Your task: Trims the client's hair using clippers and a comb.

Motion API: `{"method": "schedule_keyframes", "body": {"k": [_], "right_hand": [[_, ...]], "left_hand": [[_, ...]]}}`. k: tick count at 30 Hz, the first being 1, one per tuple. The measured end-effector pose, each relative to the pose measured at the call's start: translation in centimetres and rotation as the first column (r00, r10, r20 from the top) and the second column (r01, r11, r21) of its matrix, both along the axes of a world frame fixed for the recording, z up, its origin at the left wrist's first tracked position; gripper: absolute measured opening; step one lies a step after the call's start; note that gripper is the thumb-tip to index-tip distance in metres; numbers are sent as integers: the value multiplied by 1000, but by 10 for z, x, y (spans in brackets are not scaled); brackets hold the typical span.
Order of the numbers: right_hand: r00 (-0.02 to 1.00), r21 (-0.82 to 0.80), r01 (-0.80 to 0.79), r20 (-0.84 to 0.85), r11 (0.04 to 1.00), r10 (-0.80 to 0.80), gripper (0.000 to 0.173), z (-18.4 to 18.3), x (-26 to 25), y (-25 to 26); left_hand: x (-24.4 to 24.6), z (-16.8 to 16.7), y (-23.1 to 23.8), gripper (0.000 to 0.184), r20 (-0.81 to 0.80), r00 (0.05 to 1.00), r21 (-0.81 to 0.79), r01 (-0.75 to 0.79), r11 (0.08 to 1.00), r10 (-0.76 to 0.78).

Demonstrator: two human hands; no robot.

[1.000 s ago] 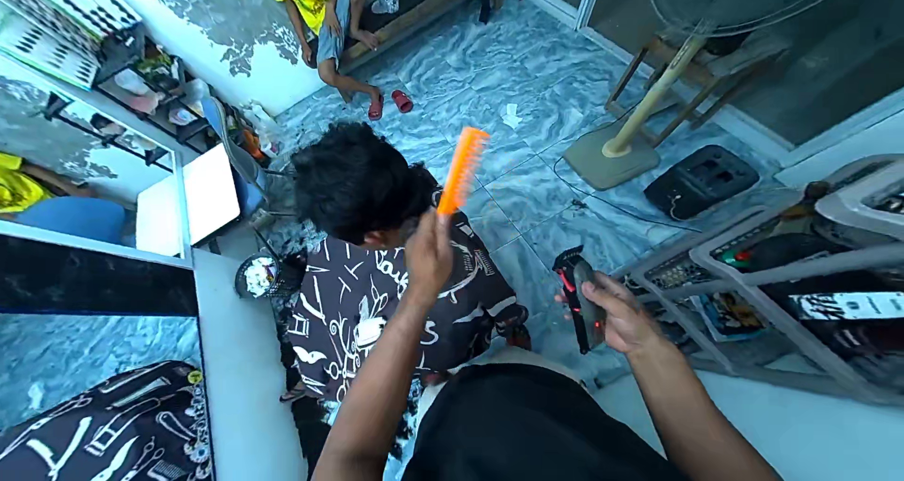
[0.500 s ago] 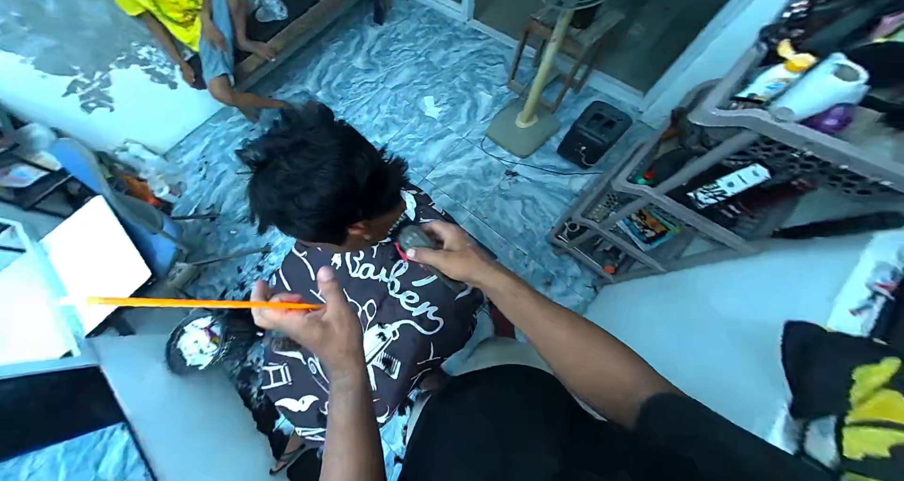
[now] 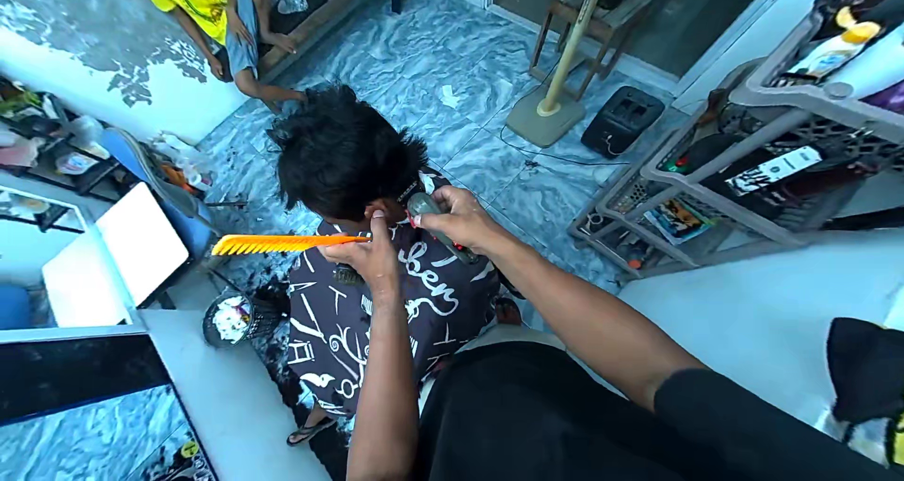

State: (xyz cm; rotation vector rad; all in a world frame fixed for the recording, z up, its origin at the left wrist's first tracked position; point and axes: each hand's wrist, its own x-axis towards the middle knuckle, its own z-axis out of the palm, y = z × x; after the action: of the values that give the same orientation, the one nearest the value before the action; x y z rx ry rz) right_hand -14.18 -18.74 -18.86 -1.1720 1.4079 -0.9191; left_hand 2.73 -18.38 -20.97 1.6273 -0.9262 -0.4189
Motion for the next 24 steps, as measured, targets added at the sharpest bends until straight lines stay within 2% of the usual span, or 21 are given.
{"method": "schedule_keyframes", "body": {"k": [3,5,7,10,14,19,24], "right_hand": [[1000,-43,-10,-21,999,9,55,4,2,-5],[999,-101,-26,-26,994,24,55,6,3,-5],[995,-84,-36,-92,996,28,54,7,2,-5],[992,-53,-31,-122,998,24,51,7,2,-4],[996,-147,-74,-51,986,67,50,16,9,-5],[990,-42,-38,-136,998,31,51,18,8,-3],[980,-140,-82,-189,987,55,55,31,16,-3]], "left_hand": [[6,-9,-5,120,-77,997,26,-23,999,25],[9,-11,-7,123,-136,990,61,-25,998,33],[9,-10,-8,122,-172,985,78,-20,997,33],[7,-12,-10,120,-194,980,80,-25,996,40],[6,-16,-12,126,-234,970,107,-41,993,65],[4,-13,-12,129,-238,968,119,-49,992,77],[3,-10,-11,129,-243,967,141,-44,989,77]]}}
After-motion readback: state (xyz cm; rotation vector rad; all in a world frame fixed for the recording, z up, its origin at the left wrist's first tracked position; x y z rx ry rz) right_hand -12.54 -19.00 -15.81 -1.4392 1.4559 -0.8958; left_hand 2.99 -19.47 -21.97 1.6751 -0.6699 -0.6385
